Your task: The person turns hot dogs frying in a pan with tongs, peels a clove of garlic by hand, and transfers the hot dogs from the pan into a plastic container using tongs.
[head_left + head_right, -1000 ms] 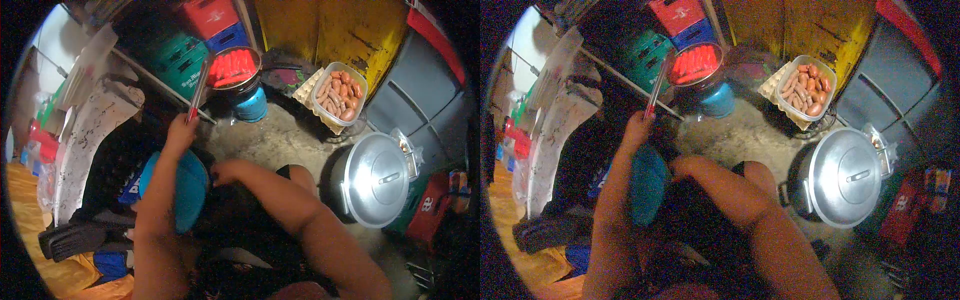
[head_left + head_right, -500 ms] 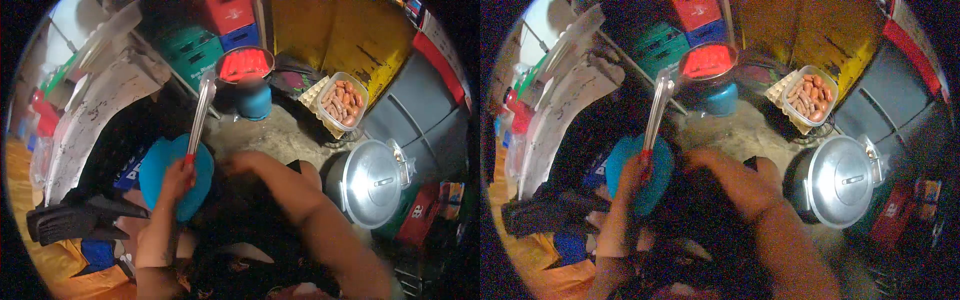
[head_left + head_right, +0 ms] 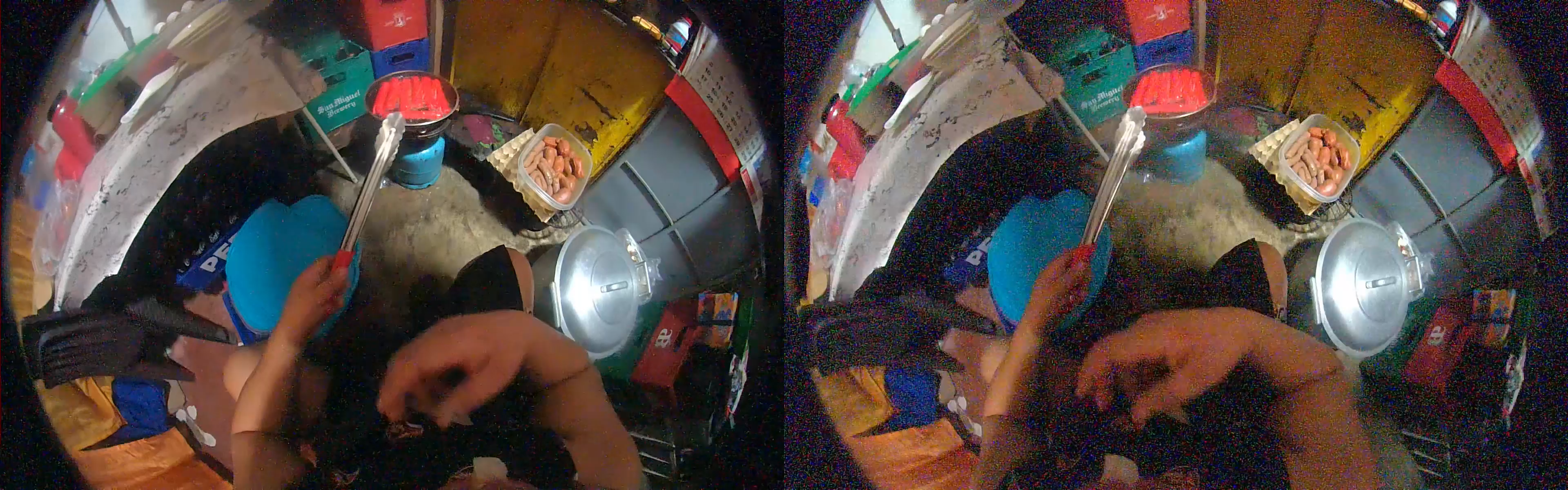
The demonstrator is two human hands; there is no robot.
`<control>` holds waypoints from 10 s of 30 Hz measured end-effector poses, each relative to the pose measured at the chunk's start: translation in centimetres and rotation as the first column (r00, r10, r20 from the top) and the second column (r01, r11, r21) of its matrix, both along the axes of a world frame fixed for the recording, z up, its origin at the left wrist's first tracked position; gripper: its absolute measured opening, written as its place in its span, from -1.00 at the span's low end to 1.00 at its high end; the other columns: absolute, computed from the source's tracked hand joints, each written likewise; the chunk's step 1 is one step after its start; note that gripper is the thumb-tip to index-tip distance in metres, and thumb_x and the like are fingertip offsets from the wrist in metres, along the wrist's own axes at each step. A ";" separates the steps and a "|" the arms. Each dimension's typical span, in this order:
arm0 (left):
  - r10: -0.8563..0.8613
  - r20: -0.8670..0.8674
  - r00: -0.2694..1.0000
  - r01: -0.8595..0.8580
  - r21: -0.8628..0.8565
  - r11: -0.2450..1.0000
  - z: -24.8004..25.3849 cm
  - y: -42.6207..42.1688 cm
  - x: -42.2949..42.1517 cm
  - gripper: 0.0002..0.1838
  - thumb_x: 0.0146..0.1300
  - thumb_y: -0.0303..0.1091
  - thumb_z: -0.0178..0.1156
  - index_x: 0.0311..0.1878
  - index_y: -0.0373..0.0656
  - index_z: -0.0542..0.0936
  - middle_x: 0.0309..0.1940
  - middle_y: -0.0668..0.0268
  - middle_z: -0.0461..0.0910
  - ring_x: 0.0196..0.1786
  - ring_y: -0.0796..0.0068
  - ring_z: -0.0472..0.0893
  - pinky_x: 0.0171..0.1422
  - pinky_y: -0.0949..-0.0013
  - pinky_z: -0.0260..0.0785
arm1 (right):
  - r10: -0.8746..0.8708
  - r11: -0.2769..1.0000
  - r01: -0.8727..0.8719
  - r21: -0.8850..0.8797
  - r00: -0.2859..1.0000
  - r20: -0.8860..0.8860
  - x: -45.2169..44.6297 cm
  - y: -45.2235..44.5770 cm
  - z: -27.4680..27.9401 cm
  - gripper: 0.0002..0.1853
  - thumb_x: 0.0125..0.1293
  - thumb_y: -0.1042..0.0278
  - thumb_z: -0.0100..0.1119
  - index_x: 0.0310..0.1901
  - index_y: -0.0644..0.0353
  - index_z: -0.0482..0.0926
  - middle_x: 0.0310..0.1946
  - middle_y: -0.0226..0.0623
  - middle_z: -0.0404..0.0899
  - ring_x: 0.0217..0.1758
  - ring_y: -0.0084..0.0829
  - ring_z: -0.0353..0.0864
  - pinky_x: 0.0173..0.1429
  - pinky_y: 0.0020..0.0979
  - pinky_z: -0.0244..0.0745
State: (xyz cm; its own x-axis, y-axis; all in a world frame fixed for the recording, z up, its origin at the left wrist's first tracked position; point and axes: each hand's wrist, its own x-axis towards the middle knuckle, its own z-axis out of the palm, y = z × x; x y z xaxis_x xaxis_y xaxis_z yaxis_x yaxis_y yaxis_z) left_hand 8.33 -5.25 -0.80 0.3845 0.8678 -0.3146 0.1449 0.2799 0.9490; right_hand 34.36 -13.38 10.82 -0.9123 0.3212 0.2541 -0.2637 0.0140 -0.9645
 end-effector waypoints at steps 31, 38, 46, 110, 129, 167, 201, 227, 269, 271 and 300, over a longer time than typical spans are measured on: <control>-0.030 -0.048 0.998 0.032 0.038 0.999 0.1 -0.3 0.1 -0.54 0.41 -0.05 0.19 0.18 -0.19 0.47 -0.35 0.43 0.53 -0.49 0.68 0.45 -0.48 0.54 0.25 | 0.197 0.893 -0.271 -0.360 0.953 -0.231 -5.8 -4.7 -0.1 -0.36 0.24 0.04 0.41 0.23 0.18 0.39 -0.10 -0.38 0.56 -0.10 -0.52 0.55 -0.11 -0.43 0.51; -0.027 -0.027 0.999 0.028 0.032 0.999 0.0 -0.3 -0.1 -0.56 0.42 -0.05 0.18 0.17 -0.19 0.47 -0.36 0.42 0.54 -0.49 0.68 0.46 -0.50 0.56 0.25 | 0.246 0.788 -0.273 -0.552 0.961 -0.125 -5.1 -4.1 1.3 -0.31 0.21 -0.06 0.44 0.21 0.18 0.40 -0.09 -0.39 0.57 -0.08 -0.52 0.56 -0.08 -0.42 0.53; -0.003 -0.005 1.000 0.003 -0.030 1.000 -0.6 0.2 0.0 -0.61 0.44 -0.06 0.15 0.12 -0.18 0.48 -0.37 0.41 0.54 -0.52 0.67 0.44 -0.54 0.54 0.23 | 0.180 0.883 -0.238 -0.404 0.968 -0.177 -5.1 -4.2 0.6 -0.29 0.18 -0.10 0.45 0.20 0.19 0.41 -0.05 -0.38 0.57 -0.09 -0.51 0.57 -0.08 -0.40 0.53; -0.045 -0.026 0.999 0.042 -0.100 0.994 -2.7 0.3 2.0 -0.67 0.41 -0.12 0.20 0.04 -0.15 0.52 -0.43 0.48 0.46 -0.52 0.68 0.41 -0.56 0.54 0.23 | -0.462 -0.730 0.251 0.635 -0.866 -0.189 39.8 -11.0 -23.3 -0.62 0.15 0.43 0.27 0.02 0.36 0.59 0.00 -0.01 0.63 0.07 -0.07 0.60 0.26 -0.15 0.42; 0.034 -0.038 0.999 -0.025 0.226 0.974 -0.1 0.2 -0.5 -0.58 0.35 -0.04 0.28 0.03 -0.18 0.52 -0.39 0.35 0.56 -0.47 0.58 0.48 -0.42 0.39 0.37 | -0.805 -0.452 0.549 0.703 0.087 -0.586 0.8 6.8 -7.5 -0.73 0.06 0.66 0.29 -0.19 0.15 0.59 -0.27 -0.18 0.64 -0.17 -0.10 0.62 0.11 -0.01 0.42; 0.704 -0.199 0.682 -0.304 0.798 0.520 25.0 3.4 -4.9 -0.56 0.43 -0.01 0.15 0.13 -0.17 0.60 -0.37 0.26 0.68 -0.52 0.54 0.62 -0.42 0.38 0.44 | -0.737 0.672 0.265 0.692 0.337 0.586 0.0 8.5 -23.5 -0.62 0.30 0.11 0.22 0.04 0.17 0.63 -0.02 0.05 0.63 0.07 0.07 0.61 0.14 -0.07 0.52; 0.872 -0.483 -0.077 0.333 0.812 0.479 37.0 22.2 -7.4 -0.35 0.20 0.27 0.25 0.01 -0.19 0.69 -0.01 0.04 0.70 0.07 0.04 0.68 0.16 0.06 0.52 | -0.482 0.850 0.128 0.512 0.581 0.656 -1.0 10.5 -24.9 -0.31 0.26 -0.15 0.25 0.35 0.04 0.44 0.23 -0.03 0.54 0.27 -0.04 0.53 0.34 -0.08 0.41; 0.779 -0.444 -0.442 -0.183 0.895 0.406 27.5 8.8 -31.0 -0.36 0.34 0.29 -0.03 0.21 0.01 0.61 0.13 -0.02 0.62 0.27 -0.11 0.54 0.28 -0.31 0.27 | -0.476 0.863 0.058 0.503 0.427 0.768 0.5 11.3 -28.7 -0.31 0.31 -0.14 0.17 0.39 0.03 0.38 0.31 -0.02 0.47 0.36 -0.02 0.45 0.44 -0.10 0.31; 0.698 -0.481 -0.531 -0.087 0.850 0.520 31.8 21.6 -56.0 -0.51 0.22 0.11 0.25 0.03 -0.07 0.70 -0.09 0.02 0.71 -0.04 0.05 0.69 0.05 0.10 0.50 | -0.336 0.926 -0.136 0.351 0.120 0.934 -0.8 11.3 -35.0 -0.60 0.20 0.11 0.22 -0.02 0.18 0.70 -0.04 0.01 0.68 0.01 0.02 0.66 0.12 -0.01 0.53; 0.701 -0.475 -0.532 -0.094 0.856 0.509 32.0 21.6 -56.0 -0.50 0.22 0.11 0.26 0.03 -0.08 0.70 -0.09 0.02 0.71 -0.04 0.05 0.69 0.04 0.10 0.51 | -0.355 0.923 -0.113 0.368 0.122 0.927 -1.0 11.1 -34.9 -0.61 0.20 0.12 0.21 -0.03 0.19 0.70 -0.05 0.01 0.69 0.01 0.02 0.67 0.12 -0.01 0.53; 0.132 -0.151 0.980 0.024 0.744 0.668 -2.1 -2.2 3.3 -0.51 0.05 -0.49 0.45 0.09 -0.18 0.53 0.04 0.09 0.56 0.07 0.10 0.61 0.13 0.17 0.50 | -0.220 0.661 0.272 -0.699 0.961 0.166 -1.7 10.9 -22.3 -0.50 0.39 -0.06 0.21 0.19 0.12 0.54 0.07 -0.27 0.64 0.07 -0.20 0.63 0.11 -0.12 0.59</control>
